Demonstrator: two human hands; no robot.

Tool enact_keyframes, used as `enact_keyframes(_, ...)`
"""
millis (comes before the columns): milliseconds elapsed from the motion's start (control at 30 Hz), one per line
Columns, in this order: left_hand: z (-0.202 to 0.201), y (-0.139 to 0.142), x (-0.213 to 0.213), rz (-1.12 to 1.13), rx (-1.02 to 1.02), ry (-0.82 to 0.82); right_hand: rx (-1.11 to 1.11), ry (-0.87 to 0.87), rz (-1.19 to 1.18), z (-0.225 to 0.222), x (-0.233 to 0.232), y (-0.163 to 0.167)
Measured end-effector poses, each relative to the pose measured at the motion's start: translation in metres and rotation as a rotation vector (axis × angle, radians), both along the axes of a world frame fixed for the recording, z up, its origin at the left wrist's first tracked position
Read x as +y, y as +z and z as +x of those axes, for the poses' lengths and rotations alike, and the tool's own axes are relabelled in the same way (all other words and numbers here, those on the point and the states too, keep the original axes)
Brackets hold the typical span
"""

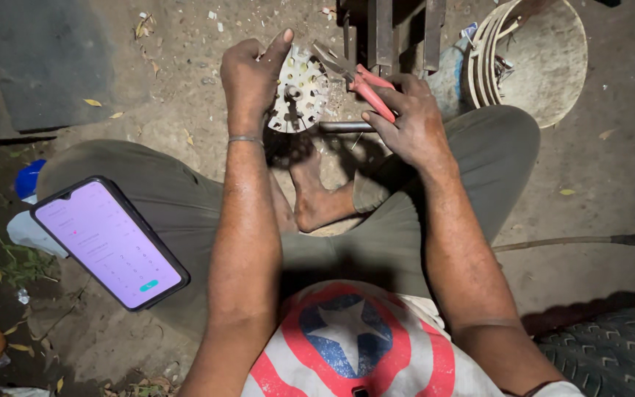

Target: The person sits on the ground and uses pliers to pull copper windings from a circular stator component. The person repeatedly grips and extracts wire segments from the stator slots while holding the component steady with the other hand.

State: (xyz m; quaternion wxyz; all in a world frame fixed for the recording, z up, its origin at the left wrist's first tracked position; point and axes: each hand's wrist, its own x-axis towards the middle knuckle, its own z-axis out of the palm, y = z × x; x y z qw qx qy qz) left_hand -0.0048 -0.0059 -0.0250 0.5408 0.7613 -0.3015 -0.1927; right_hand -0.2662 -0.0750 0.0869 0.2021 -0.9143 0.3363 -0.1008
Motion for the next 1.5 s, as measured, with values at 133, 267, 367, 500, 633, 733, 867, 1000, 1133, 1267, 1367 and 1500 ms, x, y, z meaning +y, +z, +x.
enact_keyframes(133, 0.002, 0.001, 0.001, 0.08, -0.11, 0.018, 0.029, -0.06, 0.074, 0.004, 0.002, 0.0)
enact_keyframes(267, 0.003, 0.001, 0.002, 0.093, -0.105, 0.058, 0.015, 0.008, 0.013, 0.004, 0.002, -0.001)
enact_keyframes(367, 0.004, 0.001, 0.003, 0.106, -0.097, 0.056, 0.042, 0.016, -0.025, 0.002, 0.001, -0.002)
enact_keyframes(500, 0.004, 0.001, 0.003, 0.085, -0.106, 0.055, 0.046, -0.003, -0.038, 0.002, 0.002, -0.006)
enact_keyframes(633, 0.002, -0.005, 0.003, 0.1, -0.054, 0.092, 0.049, -0.139, 0.043, 0.006, 0.003, -0.009)
enact_keyframes(733, 0.002, -0.015, 0.002, 0.08, -0.132, 0.22, -0.069, -0.355, 0.184, 0.005, 0.002, -0.007)
enact_keyframes(867, 0.011, -0.031, -0.001, -0.043, -0.222, 0.429, -0.013, -0.497, 0.274, 0.002, 0.006, -0.011)
enact_keyframes(1000, 0.02, -0.027, -0.003, -0.231, 0.21, 0.572, 0.054, -0.363, 0.279, 0.018, 0.015, -0.039)
enact_keyframes(1133, 0.015, -0.005, -0.002, -0.545, 0.78, 0.564, 0.301, -0.249, 0.332, 0.042, 0.014, -0.081)
enact_keyframes(1267, 0.007, 0.014, 0.004, -0.705, 0.983, 0.496, 0.487, -0.15, 0.406, 0.047, 0.01, -0.121)
enact_keyframes(1367, 0.004, 0.018, 0.005, -0.689, 1.042, 0.489, 0.754, -0.059, 0.437, 0.041, 0.012, -0.141)
enact_keyframes(1500, -0.002, 0.018, 0.001, -0.669, 1.074, 0.511, 1.016, 0.02, 0.494, 0.034, 0.013, -0.142)
